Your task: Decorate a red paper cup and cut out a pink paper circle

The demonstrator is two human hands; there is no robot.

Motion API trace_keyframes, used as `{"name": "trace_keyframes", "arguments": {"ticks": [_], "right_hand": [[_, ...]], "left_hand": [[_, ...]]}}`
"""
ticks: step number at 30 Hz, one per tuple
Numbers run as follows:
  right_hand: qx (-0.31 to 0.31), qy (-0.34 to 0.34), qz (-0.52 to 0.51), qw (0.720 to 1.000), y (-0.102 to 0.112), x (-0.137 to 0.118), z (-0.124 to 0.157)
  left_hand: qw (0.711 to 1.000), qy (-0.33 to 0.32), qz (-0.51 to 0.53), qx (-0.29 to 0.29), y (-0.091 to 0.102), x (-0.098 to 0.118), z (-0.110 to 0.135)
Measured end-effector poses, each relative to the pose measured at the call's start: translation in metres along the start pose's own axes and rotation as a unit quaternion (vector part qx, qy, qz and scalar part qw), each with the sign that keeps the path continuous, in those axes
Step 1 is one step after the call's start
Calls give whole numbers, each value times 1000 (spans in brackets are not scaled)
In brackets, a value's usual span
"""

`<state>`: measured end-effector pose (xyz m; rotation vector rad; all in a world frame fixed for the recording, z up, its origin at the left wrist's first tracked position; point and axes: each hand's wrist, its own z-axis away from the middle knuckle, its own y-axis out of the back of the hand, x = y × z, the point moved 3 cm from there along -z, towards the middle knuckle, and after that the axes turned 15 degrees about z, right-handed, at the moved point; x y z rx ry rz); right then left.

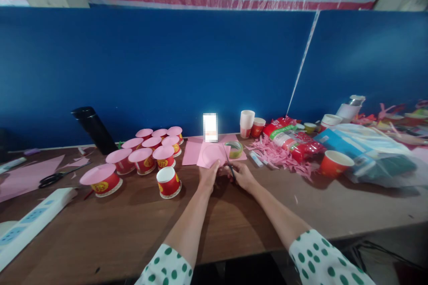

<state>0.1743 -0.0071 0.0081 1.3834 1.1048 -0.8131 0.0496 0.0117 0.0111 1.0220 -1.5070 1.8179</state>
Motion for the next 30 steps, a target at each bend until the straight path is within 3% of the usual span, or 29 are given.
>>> {"name": "trace_keyframes", "arguments": {"ticks": [18,30], "right_hand": [[-5,0,-3,1000,0,1,0],[-7,-6,-10,1000,0,1,0]], "left_hand": [[1000,-18,5,-18,5,-5,-6],[999,-32,-8,-1,6,-5,-9]]}}
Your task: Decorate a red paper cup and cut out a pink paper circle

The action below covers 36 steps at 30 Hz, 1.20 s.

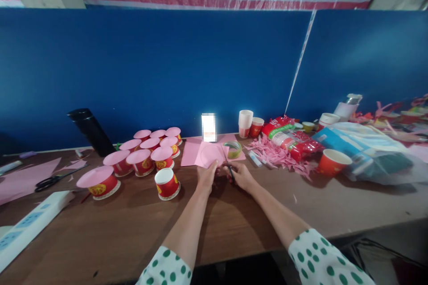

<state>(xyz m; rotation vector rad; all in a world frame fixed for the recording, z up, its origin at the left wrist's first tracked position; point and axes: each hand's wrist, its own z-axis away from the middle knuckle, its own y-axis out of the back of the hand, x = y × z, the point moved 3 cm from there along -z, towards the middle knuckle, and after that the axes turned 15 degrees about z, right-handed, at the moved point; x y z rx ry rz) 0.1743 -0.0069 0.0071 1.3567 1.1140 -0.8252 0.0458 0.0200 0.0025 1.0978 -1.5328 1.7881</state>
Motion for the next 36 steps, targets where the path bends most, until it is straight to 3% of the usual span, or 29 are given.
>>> {"name": "trace_keyframes", "arguments": {"ticks": [36], "right_hand": [[3,11,3,1000,-1,8,-3]], "left_hand": [[998,-7,-59,19,2,5,0]]}}
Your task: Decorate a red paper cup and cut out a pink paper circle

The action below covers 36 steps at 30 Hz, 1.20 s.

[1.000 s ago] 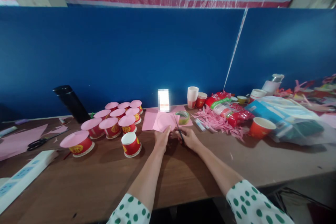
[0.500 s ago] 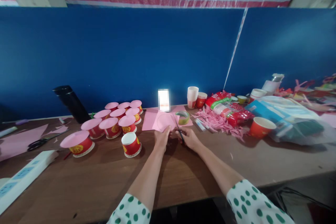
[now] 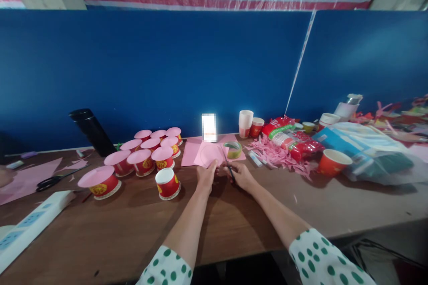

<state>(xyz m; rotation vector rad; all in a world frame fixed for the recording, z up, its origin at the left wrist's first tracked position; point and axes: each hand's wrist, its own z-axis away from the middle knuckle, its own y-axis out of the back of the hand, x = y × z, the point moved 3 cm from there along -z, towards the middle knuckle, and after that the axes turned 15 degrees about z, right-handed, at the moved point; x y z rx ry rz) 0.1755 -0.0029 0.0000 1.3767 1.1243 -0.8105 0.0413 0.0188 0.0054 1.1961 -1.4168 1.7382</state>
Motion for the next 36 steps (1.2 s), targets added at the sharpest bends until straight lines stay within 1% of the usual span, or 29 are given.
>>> {"name": "trace_keyframes", "arguments": {"ticks": [12,17,23,29,32,36], "right_hand": [[3,3,11,1000,1,-1,1],[7,4,9,1000,1,-3,2],[6,4,13,1000,0,1,0],[-6,28,17,999,-1,0,0],[-8,17,10,1000,-1,-1,1],[-9,1,2,1000,-1,-4,1]], "left_hand": [[1000,1,0,-6,0,2,1],[1000,2,-5,1,1,4,2],[1000,2,-4,8,2,1,0],[999,-18,21,32,4,1,-1],[998,-36,36,34,2,4,1],[998,-40,40,31,1,6,2]]}}
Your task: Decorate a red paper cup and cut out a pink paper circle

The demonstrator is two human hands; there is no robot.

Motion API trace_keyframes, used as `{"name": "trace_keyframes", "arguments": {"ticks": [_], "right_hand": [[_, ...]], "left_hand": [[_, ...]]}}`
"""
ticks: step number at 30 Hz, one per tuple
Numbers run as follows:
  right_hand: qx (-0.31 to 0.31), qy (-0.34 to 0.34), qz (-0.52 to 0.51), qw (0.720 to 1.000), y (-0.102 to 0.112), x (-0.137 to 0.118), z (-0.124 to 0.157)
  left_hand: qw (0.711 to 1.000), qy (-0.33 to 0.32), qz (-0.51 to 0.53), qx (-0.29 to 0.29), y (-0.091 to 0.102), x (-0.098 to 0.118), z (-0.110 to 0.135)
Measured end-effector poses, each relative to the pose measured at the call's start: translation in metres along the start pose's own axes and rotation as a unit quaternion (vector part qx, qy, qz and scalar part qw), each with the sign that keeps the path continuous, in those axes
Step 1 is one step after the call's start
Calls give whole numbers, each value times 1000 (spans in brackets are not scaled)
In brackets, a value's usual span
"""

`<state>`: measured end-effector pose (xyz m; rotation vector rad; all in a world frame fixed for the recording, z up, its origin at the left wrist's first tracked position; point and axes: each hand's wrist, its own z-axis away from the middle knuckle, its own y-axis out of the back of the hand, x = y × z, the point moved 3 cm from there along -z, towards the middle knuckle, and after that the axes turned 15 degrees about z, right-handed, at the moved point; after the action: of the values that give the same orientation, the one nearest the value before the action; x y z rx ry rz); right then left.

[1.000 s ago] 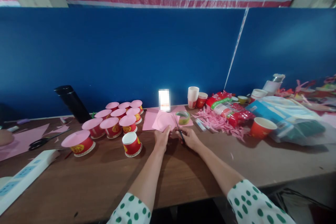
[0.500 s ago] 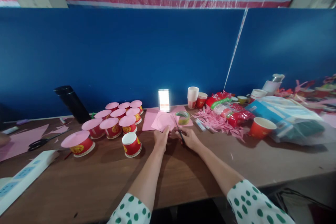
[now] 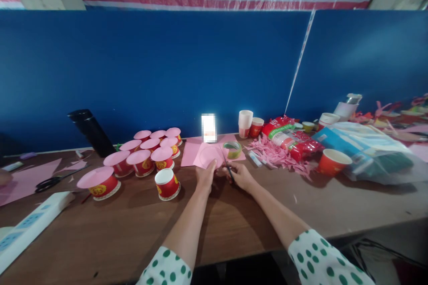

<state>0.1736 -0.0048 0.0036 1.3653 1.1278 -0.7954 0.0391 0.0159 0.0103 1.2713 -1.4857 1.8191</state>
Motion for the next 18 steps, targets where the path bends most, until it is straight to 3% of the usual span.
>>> {"name": "trace_keyframes", "arguments": {"ticks": [18], "right_hand": [[0,23,4,1000,1,0,-1]], "left_hand": [[1000,4,6,-13,1,-5,-3]]}}
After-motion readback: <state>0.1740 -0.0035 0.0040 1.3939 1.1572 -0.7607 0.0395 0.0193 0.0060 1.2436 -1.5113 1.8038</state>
